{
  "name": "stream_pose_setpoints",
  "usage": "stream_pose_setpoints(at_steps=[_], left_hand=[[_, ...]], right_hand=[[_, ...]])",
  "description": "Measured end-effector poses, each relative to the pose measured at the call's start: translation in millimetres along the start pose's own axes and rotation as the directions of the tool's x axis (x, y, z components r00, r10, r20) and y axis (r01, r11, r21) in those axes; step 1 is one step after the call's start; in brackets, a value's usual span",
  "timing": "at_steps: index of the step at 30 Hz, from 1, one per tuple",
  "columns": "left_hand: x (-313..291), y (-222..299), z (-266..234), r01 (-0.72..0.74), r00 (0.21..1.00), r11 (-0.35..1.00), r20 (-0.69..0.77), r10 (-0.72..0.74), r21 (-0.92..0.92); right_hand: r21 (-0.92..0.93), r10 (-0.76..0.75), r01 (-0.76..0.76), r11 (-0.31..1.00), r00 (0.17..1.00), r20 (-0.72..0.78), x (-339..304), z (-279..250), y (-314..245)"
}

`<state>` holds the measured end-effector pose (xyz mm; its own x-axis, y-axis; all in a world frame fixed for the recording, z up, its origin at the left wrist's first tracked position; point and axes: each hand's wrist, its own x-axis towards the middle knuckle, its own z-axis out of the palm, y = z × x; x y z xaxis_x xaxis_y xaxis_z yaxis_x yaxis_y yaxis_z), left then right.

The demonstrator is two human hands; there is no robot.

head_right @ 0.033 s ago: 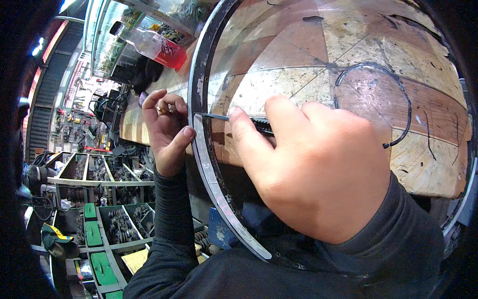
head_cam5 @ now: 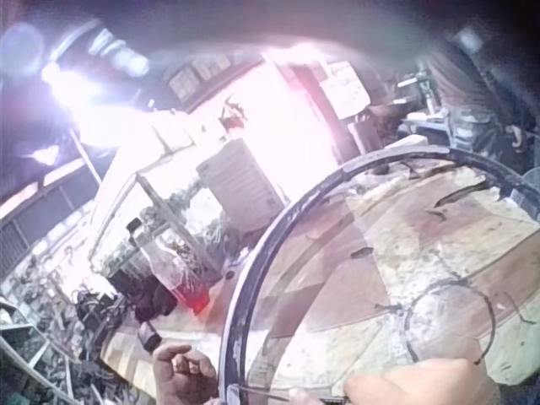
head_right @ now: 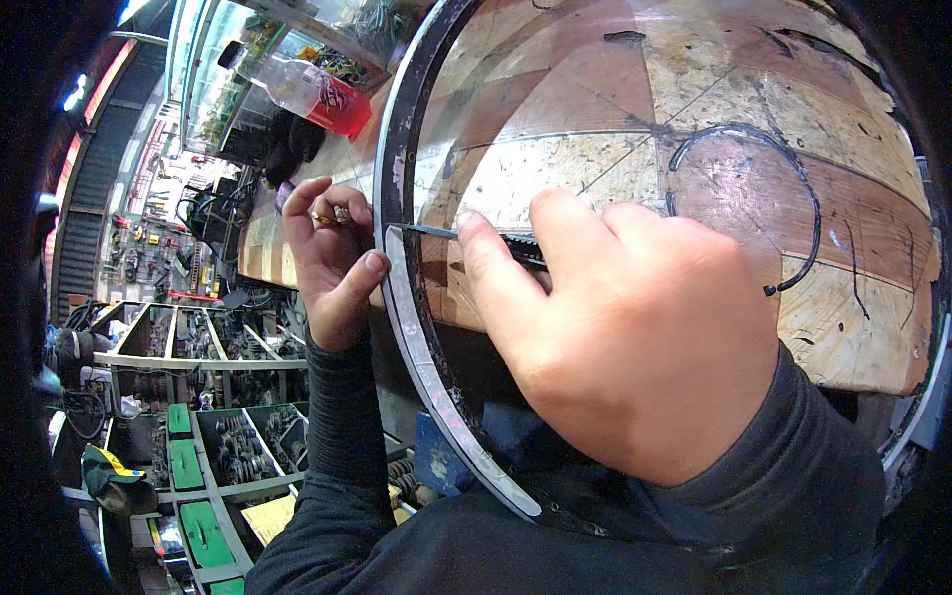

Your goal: The person uses a folding knife to scrape and peel adhesive rim tape off a bicycle wheel rim. They rotate the rim and continue removing the tape along its length, occasionally pausing to inspect the blade or the rim surface.

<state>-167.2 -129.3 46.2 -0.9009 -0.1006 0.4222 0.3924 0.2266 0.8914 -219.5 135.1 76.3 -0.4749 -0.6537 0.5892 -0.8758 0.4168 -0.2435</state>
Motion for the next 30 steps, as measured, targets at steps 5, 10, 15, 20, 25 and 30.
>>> stream_pose_setpoints(at_steps=[5, 10, 15, 20, 25, 30], left_hand=[[2, -3, -4, -0.028, 0.999, 0.999, 0.017, 0.027, 0.033], [3, -2, -3, -0.016, 1.0, 1.0, 0.018, 0.016, 0.023], [3, -1, -2, -0.008, 1.0, 0.999, 0.018, 0.007, 0.031], [3, 1, 0, 0.024, 1.0, 1.0, 0.006, -0.024, 0.016], [-1, 3, -6, 0.011, 1.0, 0.999, 0.0, -0.011, 0.034], [6, 1, 0, 0.018, 1.0, 0.998, 0.008, -0.017, -0.055]], right_hand=[[-0.021, 0.016, -0.016, 1.0, 1.0, 0.022, 1, 0, -1], [-0.03, 0.007, -0.006, 1.0, 1.0, 0.013, 1, 1, -1], [-0.033, 0.004, -0.003, 0.999, 1.0, 0.031, 2, -1, -2], [-0.128, 0.002, 0.007, 0.992, 0.997, 0.073, 1, -3, -9], [-0.149, -0.029, 0.06, 0.987, 0.979, 0.203, 7, -19, -3], [0.017, 0.072, -0.072, 0.997, 0.997, -0.011, 0, -37, 24]])
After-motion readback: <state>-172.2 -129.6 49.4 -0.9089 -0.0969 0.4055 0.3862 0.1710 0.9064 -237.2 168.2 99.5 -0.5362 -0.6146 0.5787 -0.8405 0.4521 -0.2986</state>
